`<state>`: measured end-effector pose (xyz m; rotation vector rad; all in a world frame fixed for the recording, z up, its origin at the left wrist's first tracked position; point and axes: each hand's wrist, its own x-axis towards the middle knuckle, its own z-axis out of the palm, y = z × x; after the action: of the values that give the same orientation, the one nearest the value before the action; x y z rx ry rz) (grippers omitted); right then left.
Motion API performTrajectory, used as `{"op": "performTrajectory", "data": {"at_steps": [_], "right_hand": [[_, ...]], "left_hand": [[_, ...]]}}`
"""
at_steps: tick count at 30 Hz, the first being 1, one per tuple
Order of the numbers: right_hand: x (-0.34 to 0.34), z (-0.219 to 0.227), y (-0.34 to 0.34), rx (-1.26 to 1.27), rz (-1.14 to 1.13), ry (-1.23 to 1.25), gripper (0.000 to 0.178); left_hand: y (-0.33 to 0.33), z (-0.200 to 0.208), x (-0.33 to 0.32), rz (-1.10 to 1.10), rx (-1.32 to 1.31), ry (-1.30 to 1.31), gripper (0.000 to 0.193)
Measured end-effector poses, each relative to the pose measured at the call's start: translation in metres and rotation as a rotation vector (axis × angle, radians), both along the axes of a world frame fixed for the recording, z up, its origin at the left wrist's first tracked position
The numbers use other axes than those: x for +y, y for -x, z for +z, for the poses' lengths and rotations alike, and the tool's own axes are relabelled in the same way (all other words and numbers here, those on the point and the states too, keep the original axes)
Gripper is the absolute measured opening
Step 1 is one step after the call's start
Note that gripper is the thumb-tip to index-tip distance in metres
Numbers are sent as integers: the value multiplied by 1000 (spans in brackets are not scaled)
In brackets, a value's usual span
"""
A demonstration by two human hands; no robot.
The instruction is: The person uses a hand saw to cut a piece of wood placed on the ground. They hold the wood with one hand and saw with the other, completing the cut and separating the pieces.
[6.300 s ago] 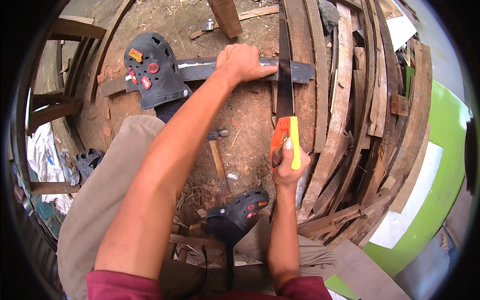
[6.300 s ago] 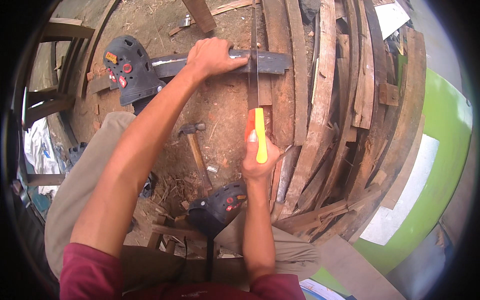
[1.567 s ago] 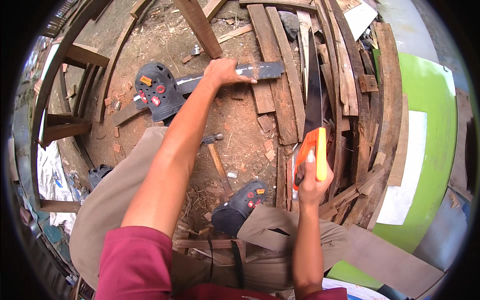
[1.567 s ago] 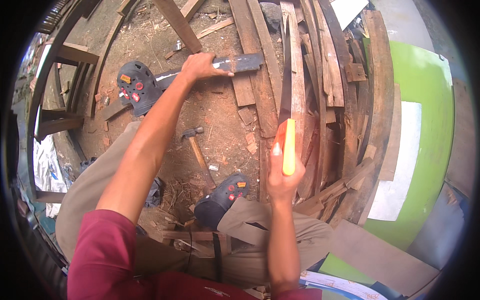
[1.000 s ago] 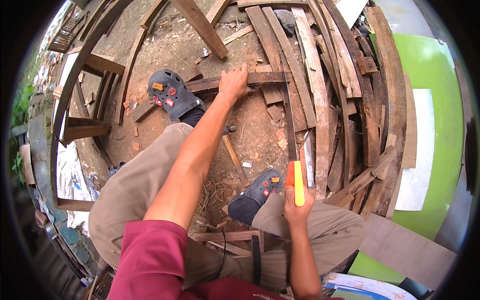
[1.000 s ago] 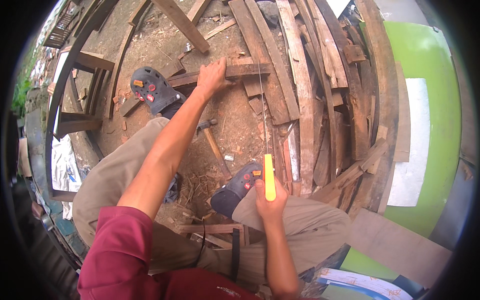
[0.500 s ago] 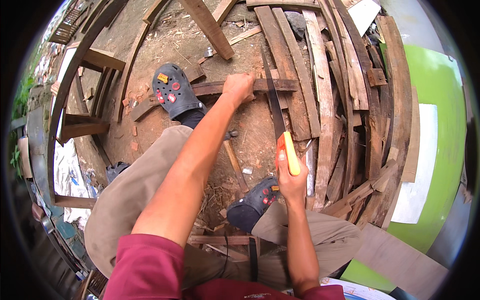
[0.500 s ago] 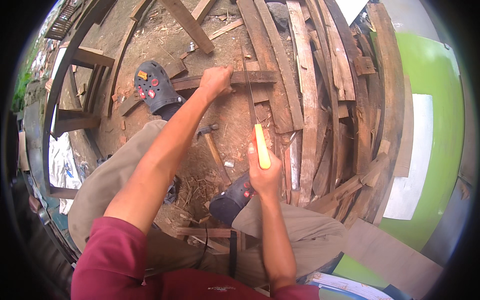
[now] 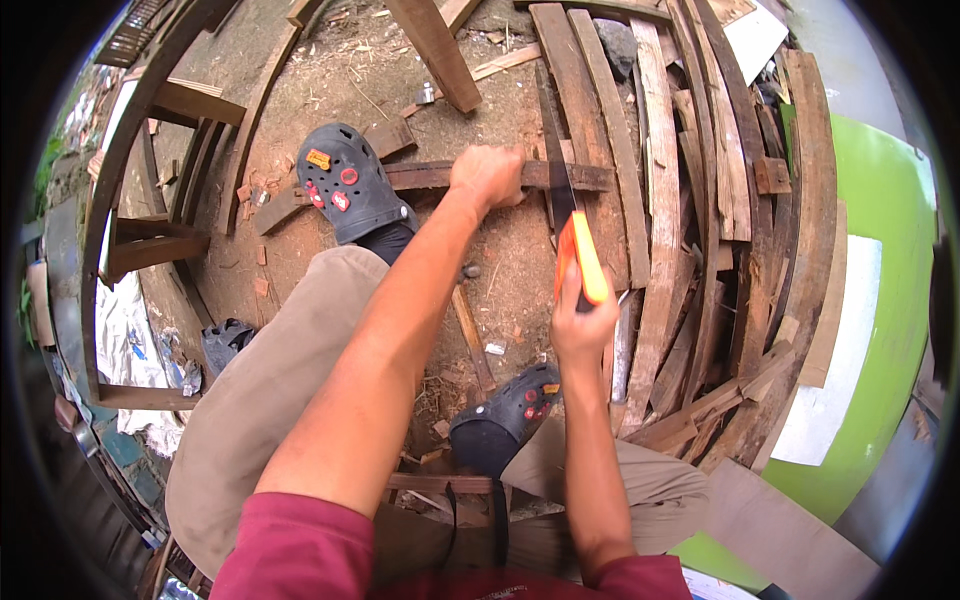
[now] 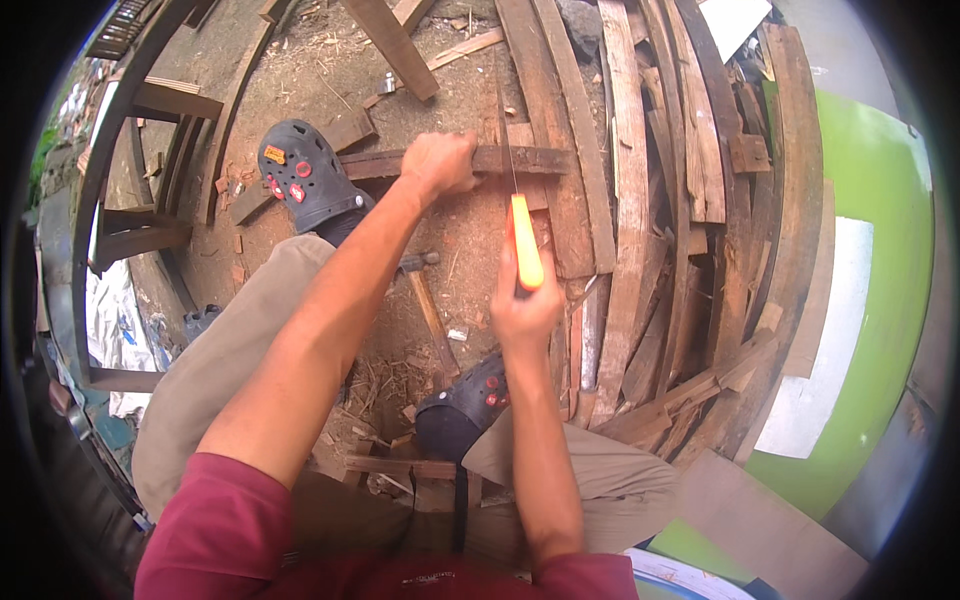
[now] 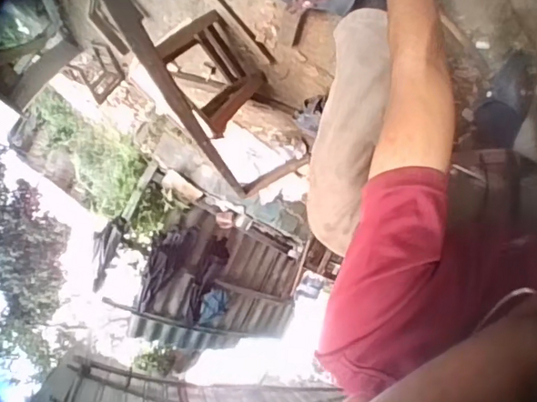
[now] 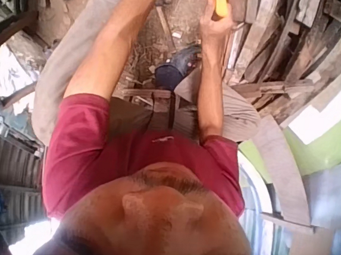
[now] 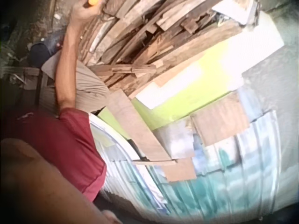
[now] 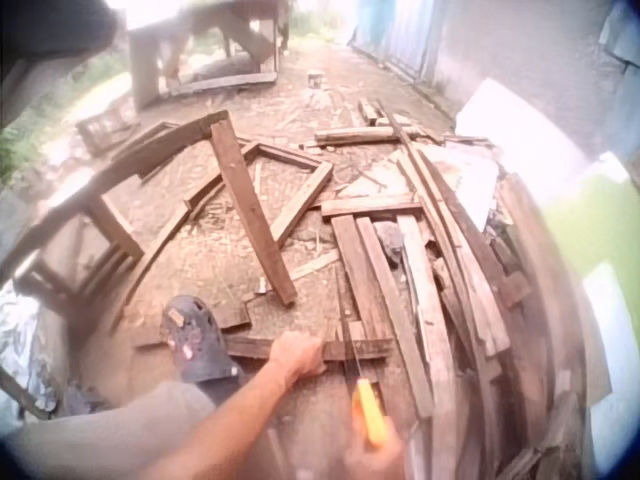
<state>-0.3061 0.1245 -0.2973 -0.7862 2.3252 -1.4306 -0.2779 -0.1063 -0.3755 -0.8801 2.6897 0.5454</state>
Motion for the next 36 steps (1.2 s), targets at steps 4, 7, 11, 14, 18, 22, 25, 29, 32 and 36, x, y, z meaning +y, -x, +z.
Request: {"op": "performTrajectory", "data": {"at_steps": [4,7,11,14,18,22,25,29,32,36], "right_hand": [[3,13,-15,-136,37,-95,20],[94,37,-58,-76,52,-122,16],[80,46,-45,-201,-16,-48,24],[-46,-3,3,-58,-13,-37,22],[20,7,-40,-171,-43,-116,19],[133,53,-77,-93,35,-120,26],[54,25,-37,-161,-1,-63,20],[-61,-13,6,4,2,70,26],[41,13,-42,-30,29,-55,20],[140,66,-73,-43,163,-241,27]], "left_hand": [[-4,3,6,-20,-30,-20,49],[-6,12,2,-3,-86,-46,43],[-3,11,-2,26,-51,-30,42],[1,18,-1,0,-15,-59,40],[-6,12,-2,-6,-51,-37,42],[2,15,-4,43,-70,-59,44],[-8,-3,-2,32,-3,0,50],[0,4,-4,-29,-2,-5,48],[-9,-1,-7,-16,-53,-15,49],[-1,13,-4,-5,-87,-54,41]]}}
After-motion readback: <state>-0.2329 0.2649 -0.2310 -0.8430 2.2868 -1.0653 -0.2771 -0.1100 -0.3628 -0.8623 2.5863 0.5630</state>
